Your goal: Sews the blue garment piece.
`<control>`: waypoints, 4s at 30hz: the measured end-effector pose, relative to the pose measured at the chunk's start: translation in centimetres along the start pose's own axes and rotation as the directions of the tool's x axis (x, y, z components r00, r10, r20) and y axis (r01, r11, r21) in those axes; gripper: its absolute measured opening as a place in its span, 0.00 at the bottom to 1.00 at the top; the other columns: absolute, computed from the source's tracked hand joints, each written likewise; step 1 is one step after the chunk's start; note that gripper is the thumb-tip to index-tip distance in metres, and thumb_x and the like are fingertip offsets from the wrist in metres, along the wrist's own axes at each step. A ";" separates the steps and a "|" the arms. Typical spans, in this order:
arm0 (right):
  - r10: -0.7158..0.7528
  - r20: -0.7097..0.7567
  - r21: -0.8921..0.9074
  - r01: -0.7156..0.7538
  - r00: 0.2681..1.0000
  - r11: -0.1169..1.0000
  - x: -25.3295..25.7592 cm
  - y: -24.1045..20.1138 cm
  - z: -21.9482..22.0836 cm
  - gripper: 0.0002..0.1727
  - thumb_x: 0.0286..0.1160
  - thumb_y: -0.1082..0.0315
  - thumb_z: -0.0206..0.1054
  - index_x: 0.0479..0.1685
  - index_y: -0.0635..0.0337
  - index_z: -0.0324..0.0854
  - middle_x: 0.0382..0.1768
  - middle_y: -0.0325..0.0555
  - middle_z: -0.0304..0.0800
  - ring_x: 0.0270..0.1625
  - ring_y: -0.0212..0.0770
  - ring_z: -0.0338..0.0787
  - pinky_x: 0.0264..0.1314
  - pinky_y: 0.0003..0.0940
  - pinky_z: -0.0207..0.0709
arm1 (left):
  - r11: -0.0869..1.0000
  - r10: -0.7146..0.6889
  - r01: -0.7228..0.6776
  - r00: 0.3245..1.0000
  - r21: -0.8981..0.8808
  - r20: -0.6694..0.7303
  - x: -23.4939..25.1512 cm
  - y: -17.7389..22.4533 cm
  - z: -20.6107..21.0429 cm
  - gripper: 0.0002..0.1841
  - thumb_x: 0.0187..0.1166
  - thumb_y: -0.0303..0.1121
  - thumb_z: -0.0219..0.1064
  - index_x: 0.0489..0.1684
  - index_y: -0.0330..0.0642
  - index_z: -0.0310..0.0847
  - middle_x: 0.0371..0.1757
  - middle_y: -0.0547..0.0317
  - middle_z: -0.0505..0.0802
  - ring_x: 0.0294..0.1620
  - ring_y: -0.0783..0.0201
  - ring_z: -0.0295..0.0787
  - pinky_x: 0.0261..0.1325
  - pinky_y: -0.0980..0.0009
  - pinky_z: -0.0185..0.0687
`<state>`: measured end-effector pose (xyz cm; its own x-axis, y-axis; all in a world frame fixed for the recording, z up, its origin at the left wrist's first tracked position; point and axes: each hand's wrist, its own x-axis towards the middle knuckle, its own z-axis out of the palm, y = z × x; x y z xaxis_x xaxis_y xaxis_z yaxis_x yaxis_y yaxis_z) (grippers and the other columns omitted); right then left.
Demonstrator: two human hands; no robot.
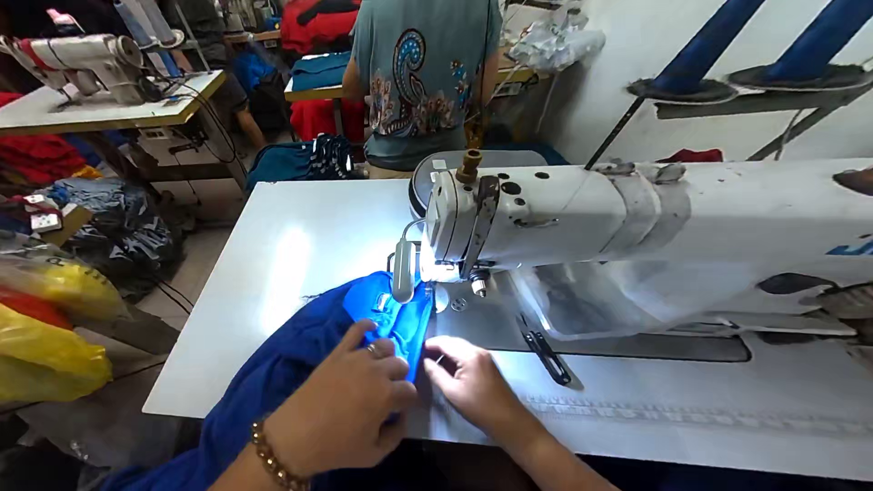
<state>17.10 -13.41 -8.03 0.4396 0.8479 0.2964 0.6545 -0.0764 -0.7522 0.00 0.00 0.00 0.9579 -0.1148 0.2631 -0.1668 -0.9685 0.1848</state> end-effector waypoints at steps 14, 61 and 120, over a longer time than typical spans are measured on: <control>-0.513 0.074 -0.390 0.498 0.855 0.775 -2.4 3.2 -0.3 0.11 0.72 0.75 0.61 0.40 0.64 0.90 0.44 0.53 0.96 0.56 0.50 0.95 0.63 0.42 0.87 | 0.904 -0.388 0.375 0.921 -0.206 -0.026 5.3 -0.6 6.0 0.20 0.90 0.46 0.53 0.68 0.51 0.86 0.69 0.61 0.89 0.78 0.57 0.78 0.84 0.38 0.59; -0.413 0.009 -0.369 0.387 0.911 0.845 -1.3 4.6 -0.6 0.17 0.70 0.77 0.57 0.45 0.64 0.93 0.53 0.53 0.97 0.66 0.49 0.92 0.76 0.39 0.79 | 0.661 -0.740 0.746 0.632 0.076 0.231 7.0 -3.3 8.2 0.38 0.77 0.71 0.49 0.92 0.77 0.58 0.96 0.68 0.58 0.97 0.46 0.41 0.82 0.19 0.20; -0.425 0.040 -0.298 0.417 0.904 0.859 -3.7 3.8 -1.0 0.16 0.68 0.75 0.59 0.47 0.65 0.92 0.56 0.55 0.95 0.67 0.50 0.91 0.77 0.37 0.78 | 0.692 -0.719 0.716 0.671 0.092 0.183 6.7 -1.4 8.7 0.32 0.88 0.62 0.46 0.91 0.68 0.63 0.94 0.74 0.64 0.98 0.53 0.41 0.87 0.25 0.21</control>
<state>18.59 -17.33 -11.37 0.0948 0.8199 0.5646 0.9286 0.1315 -0.3469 8.65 -1.35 -6.69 0.8051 0.5789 -0.1293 0.5922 -0.7726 0.2287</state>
